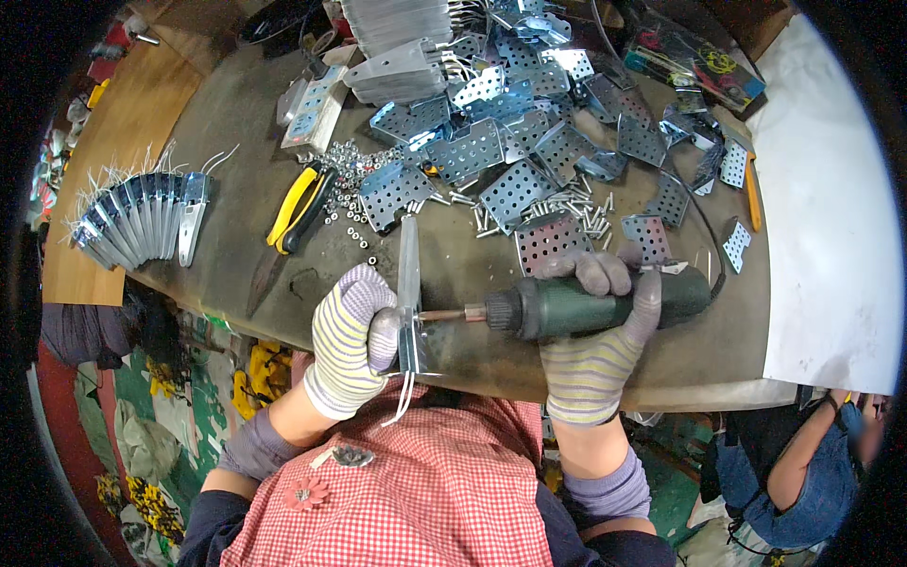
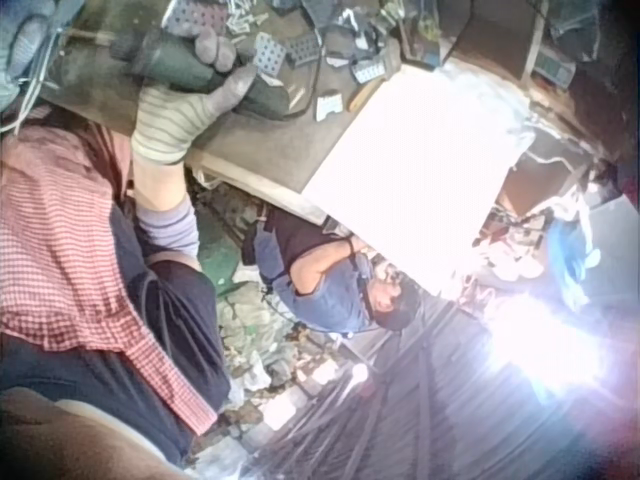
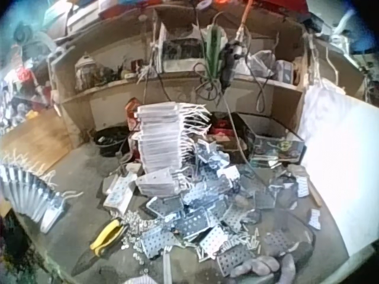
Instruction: The person assembles metal bracket units by fitting perforated plates onto wired metal bases and fastening screws using an electric screwdriver and pliers.
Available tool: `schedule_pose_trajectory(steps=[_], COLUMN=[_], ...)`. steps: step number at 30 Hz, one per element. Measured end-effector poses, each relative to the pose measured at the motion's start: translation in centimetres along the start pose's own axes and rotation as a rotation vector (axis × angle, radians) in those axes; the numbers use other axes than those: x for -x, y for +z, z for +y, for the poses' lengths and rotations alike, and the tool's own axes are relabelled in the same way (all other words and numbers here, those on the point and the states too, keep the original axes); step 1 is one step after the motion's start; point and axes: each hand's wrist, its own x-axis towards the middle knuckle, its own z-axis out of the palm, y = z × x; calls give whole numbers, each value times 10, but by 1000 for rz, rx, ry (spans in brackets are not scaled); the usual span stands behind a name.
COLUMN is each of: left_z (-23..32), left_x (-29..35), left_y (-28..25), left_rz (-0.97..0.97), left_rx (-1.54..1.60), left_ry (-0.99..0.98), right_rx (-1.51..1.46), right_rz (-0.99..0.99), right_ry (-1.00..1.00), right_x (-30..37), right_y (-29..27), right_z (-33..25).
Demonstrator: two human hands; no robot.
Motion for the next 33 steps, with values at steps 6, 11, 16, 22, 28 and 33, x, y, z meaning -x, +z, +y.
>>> schedule_pose_trajectory(steps=[6, 11, 16, 22, 28, 33], left_z=[-4, -2, -9, -34, -88, -16], left_x=[-1, 1, 10, -37, -25, -42], left_y=[1, -1, 3, -55, -82, -74], left_rz=[-52, -66, -21, 127, -53, 436], left_rx=[1, -19, 10, -459, -352, 714], left_ry=[71, 48, 34, -41, -70, -360], right_rx=[6, -43, -56, 20, -27, -54], right_rz=[0, -25, -19, 11, 39, 42], right_ry=[-25, -23, -4, -36, -12, 23], right_x=[-1, 0, -2, -2, -4, -3], right_y=[-1, -3, 1, 1, 2, -8], right_z=[-1, 2, 1, 0, -1, -2])
